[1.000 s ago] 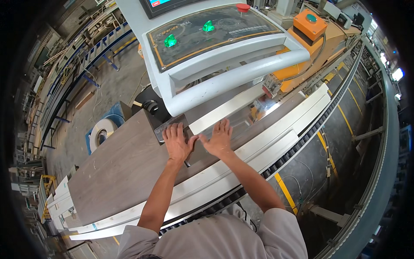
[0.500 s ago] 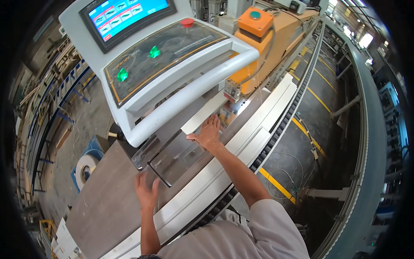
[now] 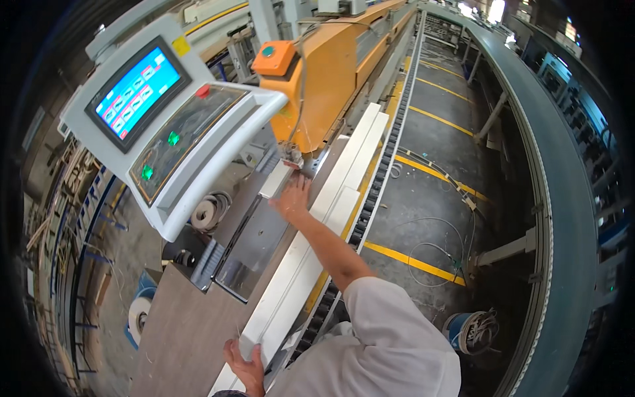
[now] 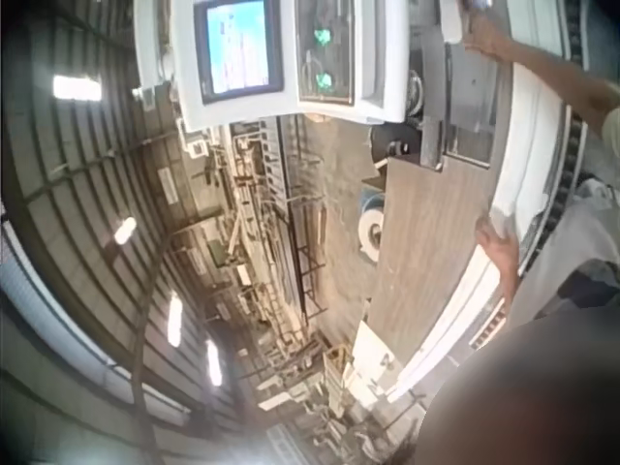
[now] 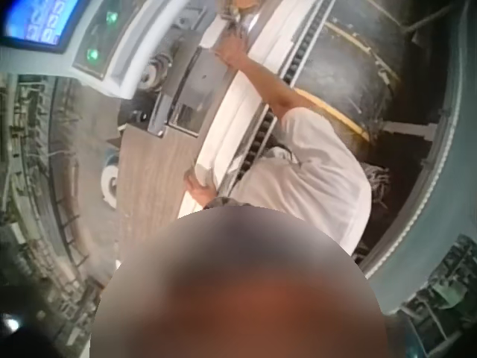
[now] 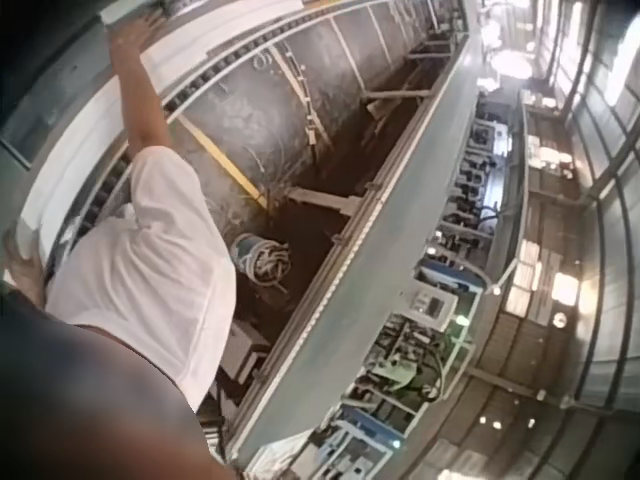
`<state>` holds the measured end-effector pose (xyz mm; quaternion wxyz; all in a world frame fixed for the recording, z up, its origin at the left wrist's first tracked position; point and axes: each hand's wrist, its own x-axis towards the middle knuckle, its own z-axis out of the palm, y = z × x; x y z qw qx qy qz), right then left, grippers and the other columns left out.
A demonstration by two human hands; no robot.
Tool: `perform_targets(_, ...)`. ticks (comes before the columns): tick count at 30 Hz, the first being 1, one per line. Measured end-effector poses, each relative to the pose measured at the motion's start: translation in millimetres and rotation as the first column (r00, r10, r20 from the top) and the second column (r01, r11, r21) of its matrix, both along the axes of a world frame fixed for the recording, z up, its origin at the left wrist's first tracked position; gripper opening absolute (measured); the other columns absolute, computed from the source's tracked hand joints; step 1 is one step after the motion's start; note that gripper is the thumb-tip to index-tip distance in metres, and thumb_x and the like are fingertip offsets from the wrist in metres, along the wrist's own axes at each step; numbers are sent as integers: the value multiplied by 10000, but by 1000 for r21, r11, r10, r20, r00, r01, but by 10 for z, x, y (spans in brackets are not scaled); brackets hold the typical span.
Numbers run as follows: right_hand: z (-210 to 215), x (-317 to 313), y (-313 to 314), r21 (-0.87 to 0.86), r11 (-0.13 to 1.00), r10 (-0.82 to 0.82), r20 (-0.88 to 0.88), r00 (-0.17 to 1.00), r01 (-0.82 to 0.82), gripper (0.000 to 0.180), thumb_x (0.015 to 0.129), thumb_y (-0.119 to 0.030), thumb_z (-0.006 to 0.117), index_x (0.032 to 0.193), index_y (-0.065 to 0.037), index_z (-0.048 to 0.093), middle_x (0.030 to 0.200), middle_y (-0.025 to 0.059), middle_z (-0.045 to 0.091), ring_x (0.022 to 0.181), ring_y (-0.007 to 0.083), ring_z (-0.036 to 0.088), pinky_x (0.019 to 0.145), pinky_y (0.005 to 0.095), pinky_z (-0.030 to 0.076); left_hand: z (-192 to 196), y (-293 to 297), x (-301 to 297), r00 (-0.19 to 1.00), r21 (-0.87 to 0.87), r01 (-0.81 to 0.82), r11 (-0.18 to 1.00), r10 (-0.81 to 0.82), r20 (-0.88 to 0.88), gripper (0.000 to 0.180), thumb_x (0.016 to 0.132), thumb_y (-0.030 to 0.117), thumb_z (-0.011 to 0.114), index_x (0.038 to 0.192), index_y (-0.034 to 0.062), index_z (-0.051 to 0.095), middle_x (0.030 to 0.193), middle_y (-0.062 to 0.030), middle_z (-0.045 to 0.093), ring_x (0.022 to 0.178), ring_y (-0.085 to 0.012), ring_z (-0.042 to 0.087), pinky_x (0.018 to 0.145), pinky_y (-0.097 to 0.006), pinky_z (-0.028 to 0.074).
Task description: Feed wooden boards into an industrial edge banding machine and interact with the control interface.
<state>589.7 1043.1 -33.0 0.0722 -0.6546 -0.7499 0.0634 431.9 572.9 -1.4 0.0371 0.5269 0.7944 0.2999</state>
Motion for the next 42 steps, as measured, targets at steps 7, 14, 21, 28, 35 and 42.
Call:
perform_targets(7, 41, 283, -1206, 364, 907, 344, -354, 870, -211, 779, 856, -618, 658, 1275, 37, 614, 1370, 241, 563, 1413, 421, 379, 1186, 569, 245, 119, -7, 274, 963, 53, 210, 976, -197, -185, 696, 905, 424, 708, 1417, 1, 502, 1284, -296, 594, 1236, -450, 535, 1063, -492, 431)
perform_targets(14, 107, 1146, -1919, 381, 799, 588, -329, 739, -466, 826, 766, -648, 744, 1273, -5, 631, 1359, 203, 587, 1390, 384, 437, 1192, 555, 251, -239, -304, 68, 968, -151, 111, 982, -73, 241, 715, 766, 333, 838, 1336, 3, 562, 1299, -270, 557, 1224, -467, 501, 1049, -532, 410)
perform_targets(21, 311, 1387, -1878, 267, 726, 687, -272, 673, -633, 1037, 643, -748, 770, 1365, -28, 583, 1473, 190, 503, 1455, 351, 363, 1219, 546, 199, -221, -583, 68, 976, -49, 126, 991, -133, -171, 687, 683, 171, 862, 1287, -7, 586, 1265, -251, 564, 1206, -448, 500, 1015, -516, 437)
perform_targets(28, 263, 1389, -1756, 295, 652, 758, -231, 610, -699, 1029, 540, -722, 801, 1245, 11, 638, 1310, 174, 599, 1333, 341, 472, 1185, 500, 257, -67, -822, -105, 956, 5, 177, 984, -171, -238, 735, 697, 381, 877, 1228, -28, 575, 1060, -206, 559, 977, -433, 530, 848, -538, 446)
perform_targets(35, 324, 1318, -1753, 190, 604, 795, -212, 568, -774, 926, 584, -682, 810, 1212, -23, 647, 1248, 142, 609, 1247, 316, 521, 1178, 482, 284, -46, -1363, -348, 979, -112, 80, 991, -99, -177, 766, 672, 289, 896, 1283, -28, 560, 1168, -229, 547, 1058, -445, 526, 920, -546, 438)
perform_targets(42, 385, 1341, -1771, 190, 603, 797, -173, 578, -775, 878, 602, -658, 818, 1222, -57, 659, 1241, 117, 619, 1241, 313, 535, 1196, 494, 286, 21, -1474, -303, 975, -171, 25, 985, -62, -214, 722, 792, 256, 815, 1377, -24, 498, 1229, -248, 528, 1124, -459, 510, 969, -552, 436)
